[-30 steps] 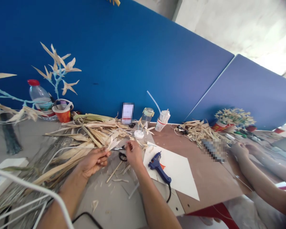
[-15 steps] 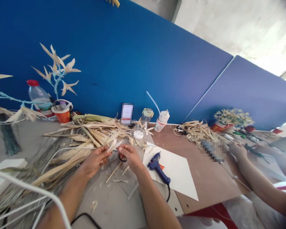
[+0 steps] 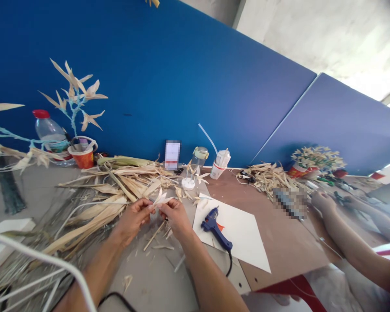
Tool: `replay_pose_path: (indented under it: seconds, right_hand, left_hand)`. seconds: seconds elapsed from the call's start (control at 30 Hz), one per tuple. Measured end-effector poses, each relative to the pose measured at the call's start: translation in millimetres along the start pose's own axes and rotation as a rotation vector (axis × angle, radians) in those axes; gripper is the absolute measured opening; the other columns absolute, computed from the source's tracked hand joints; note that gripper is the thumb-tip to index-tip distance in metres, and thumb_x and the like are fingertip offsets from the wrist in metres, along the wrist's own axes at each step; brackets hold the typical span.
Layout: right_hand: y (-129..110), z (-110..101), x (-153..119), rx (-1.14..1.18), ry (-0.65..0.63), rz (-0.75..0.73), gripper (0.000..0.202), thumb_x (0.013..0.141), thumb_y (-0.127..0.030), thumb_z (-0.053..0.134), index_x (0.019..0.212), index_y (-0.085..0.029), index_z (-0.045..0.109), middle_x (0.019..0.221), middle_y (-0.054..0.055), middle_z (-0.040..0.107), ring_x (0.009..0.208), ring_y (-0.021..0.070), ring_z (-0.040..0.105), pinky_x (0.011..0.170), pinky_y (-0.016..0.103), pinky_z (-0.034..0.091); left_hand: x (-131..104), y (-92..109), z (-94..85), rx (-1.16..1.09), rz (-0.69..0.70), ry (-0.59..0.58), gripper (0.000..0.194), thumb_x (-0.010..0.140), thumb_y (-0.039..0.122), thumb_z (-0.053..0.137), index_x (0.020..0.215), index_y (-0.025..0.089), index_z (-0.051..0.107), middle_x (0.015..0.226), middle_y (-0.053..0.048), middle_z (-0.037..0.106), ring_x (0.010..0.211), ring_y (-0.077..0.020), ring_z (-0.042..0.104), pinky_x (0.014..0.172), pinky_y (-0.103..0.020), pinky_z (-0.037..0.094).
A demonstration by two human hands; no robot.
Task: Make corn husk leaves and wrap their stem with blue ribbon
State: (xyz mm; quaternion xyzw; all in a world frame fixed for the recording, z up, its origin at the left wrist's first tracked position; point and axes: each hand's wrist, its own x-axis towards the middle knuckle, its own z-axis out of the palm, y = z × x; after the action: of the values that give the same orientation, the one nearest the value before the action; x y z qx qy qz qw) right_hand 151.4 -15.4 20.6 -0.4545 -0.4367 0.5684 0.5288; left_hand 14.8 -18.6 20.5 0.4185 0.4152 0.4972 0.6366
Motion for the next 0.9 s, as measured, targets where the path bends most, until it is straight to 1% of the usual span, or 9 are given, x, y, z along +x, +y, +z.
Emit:
replay_pose_path:
  seconds: [0.23,0.37,0.53,0.67,0.77,0.9]
  right_hand:
    - [3.6,5.9,-1.2,0.053,0.099,0.008,0.015,0.062,-0.029,0.06,0.054,-0.018,0.054,0.045,-0.007,0.047,0.041,0.0069,0.034,0.043,0.021,0.025]
    - [4.4,7.3,-1.3,0.06,0.109,0.009,0.015,0.062,-0.029,0.059,0.053,-0.019,0.053,0.043,-0.007,0.045,0.04,0.0067,0.033,0.043,0.021,0.024]
    - [2.9,7.7,-1.6,0.066,0.118,0.028,0.015,0.061,-0.03,0.059,0.054,-0.019,0.052,0.044,-0.007,0.045,0.04,0.0067,0.032,0.042,0.022,0.023]
    - [2.2,7.0,-2.2,0.092,0.066,0.005,0.016,0.061,-0.031,0.06,0.054,-0.018,0.053,0.044,-0.006,0.048,0.04,0.0064,0.034,0.044,0.022,0.025]
    - [1.7,6.3,-3.2,0.101,0.052,0.006,0.016,0.062,-0.03,0.061,0.055,-0.018,0.055,0.045,-0.005,0.05,0.04,0.0063,0.035,0.044,0.021,0.026]
    - [0.8,6.0,-4.3,0.099,0.048,0.014,0.015,0.062,-0.029,0.062,0.055,-0.017,0.057,0.044,-0.006,0.049,0.04,0.0061,0.035,0.044,0.021,0.026]
  left_hand:
    - [1.1,-4.0,1.0,0.058,0.049,0.048,0.03,0.064,0.037,0.076,0.08,0.014,0.063,0.062,0.001,0.058,0.046,-0.0047,0.038,0.044,-0.018,0.027]
    - [0.2,-2.7,2.2,0.053,0.025,0.051,0.031,0.064,0.034,0.076,0.083,0.014,0.062,0.063,0.001,0.058,0.047,-0.0047,0.04,0.044,-0.018,0.027]
    - [-1.1,1.2,4.5,-0.032,-0.041,0.012,0.033,0.06,0.031,0.079,0.081,0.013,0.061,0.06,0.001,0.058,0.043,-0.0033,0.038,0.041,-0.016,0.024]
    - [-1.4,2.7,3.9,-0.135,-0.086,-0.037,0.03,0.061,0.028,0.078,0.08,0.013,0.06,0.059,0.001,0.058,0.041,-0.0007,0.035,0.041,-0.014,0.024]
    - [-1.0,2.7,2.1,-0.157,-0.124,-0.085,0.025,0.063,0.026,0.077,0.074,0.012,0.059,0.058,0.0,0.058,0.039,-0.0004,0.035,0.04,-0.015,0.025]
    - [0.1,0.7,-0.9,-0.163,-0.182,-0.129,0.024,0.064,0.026,0.077,0.067,0.012,0.058,0.055,0.0,0.058,0.037,0.0,0.034,0.04,-0.016,0.027]
